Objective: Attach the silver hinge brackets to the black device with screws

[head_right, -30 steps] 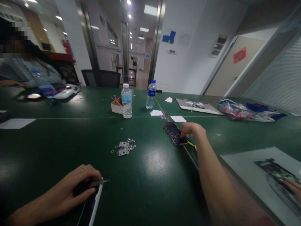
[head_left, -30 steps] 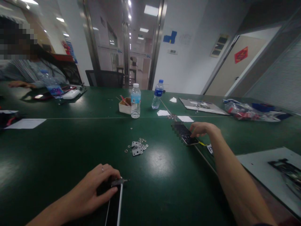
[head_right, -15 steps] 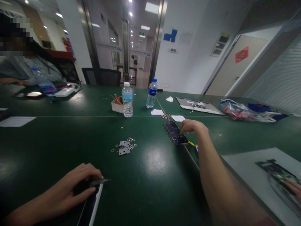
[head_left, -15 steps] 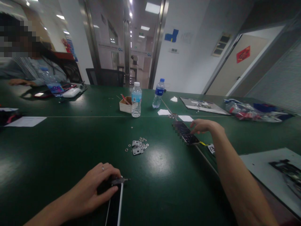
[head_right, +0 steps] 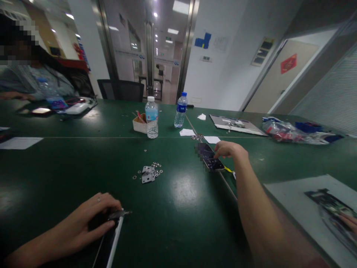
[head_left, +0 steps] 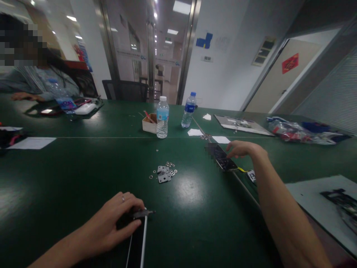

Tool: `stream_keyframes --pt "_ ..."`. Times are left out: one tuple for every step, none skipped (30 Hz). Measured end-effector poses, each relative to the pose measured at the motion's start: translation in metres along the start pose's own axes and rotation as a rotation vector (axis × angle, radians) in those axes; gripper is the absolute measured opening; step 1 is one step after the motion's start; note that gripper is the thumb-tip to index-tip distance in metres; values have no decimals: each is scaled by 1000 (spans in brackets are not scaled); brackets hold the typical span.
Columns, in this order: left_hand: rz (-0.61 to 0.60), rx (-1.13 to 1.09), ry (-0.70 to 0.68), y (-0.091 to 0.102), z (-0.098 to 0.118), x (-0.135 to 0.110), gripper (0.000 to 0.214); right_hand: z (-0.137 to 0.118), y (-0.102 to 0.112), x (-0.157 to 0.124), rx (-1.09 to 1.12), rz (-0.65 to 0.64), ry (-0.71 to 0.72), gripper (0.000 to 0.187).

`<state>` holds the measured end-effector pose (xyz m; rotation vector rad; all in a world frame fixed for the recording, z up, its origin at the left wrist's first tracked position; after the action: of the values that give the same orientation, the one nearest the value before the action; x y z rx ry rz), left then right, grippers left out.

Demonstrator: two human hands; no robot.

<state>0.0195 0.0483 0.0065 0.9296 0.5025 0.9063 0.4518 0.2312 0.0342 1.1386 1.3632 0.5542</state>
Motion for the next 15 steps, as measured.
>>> stream_keyframes --pt "1 0 0 0 0 0 21 1 -1 0 -1 -5 -2 46" --pt "0 -1 1 0 0 0 21 1 -1 1 -4 -6 -4 45" --pt "-2 -4 2 -1 0 0 20 2 -1 0 -6 -2 -4 44" --pt "-5 -6 3 -1 -1 0 20 2 0 0 -10 4 -3 43" --pt "-8 -7 5 -2 -1 0 20 2 0 -1 -12 8 -4 44" --pt "-11 -8 6 -2 -2 0 20 2 0 -1 -14 12 -5 45" --pt "-13 -10 7 -3 -3 0 20 2 0 -2 -15 16 -8 46" --pt "-14 -11 6 -3 -4 -1 21 2 0 -2 -16 18 -16 48" --pt "-13 -11 4 -4 -4 -1 21 2 0 -3 -13 18 -22 48" --pt "-12 -10 3 -4 -5 -1 21 2 0 -3 -8 18 -28 49" --pt "-9 -8 2 -4 -5 -1 21 2 -1 -3 -3 18 -35 48" --pt "-7 -5 2 -4 -5 -1 21 3 -1 -3 1 18 -42 48" --pt "-5 -1 5 -4 -5 -1 21 3 -2 -3 5 17 -49 48" --pt "-4 1 9 -4 -5 0 21 4 -3 -2 8 14 -57 47" --pt "-5 3 14 -4 -5 0 21 5 -4 -2 13 10 -62 47"
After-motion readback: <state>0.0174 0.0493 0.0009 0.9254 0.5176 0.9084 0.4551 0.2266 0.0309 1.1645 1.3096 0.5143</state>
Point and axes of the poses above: each hand's wrist, its own x-axis towards the middle knuckle, its own y-axis out of the back of the hand, z = x × y, the point moved 6 cm from there along x, towards the middle knuckle, and after that the axes turned 5 degrees about x, right-handed, at the moved point
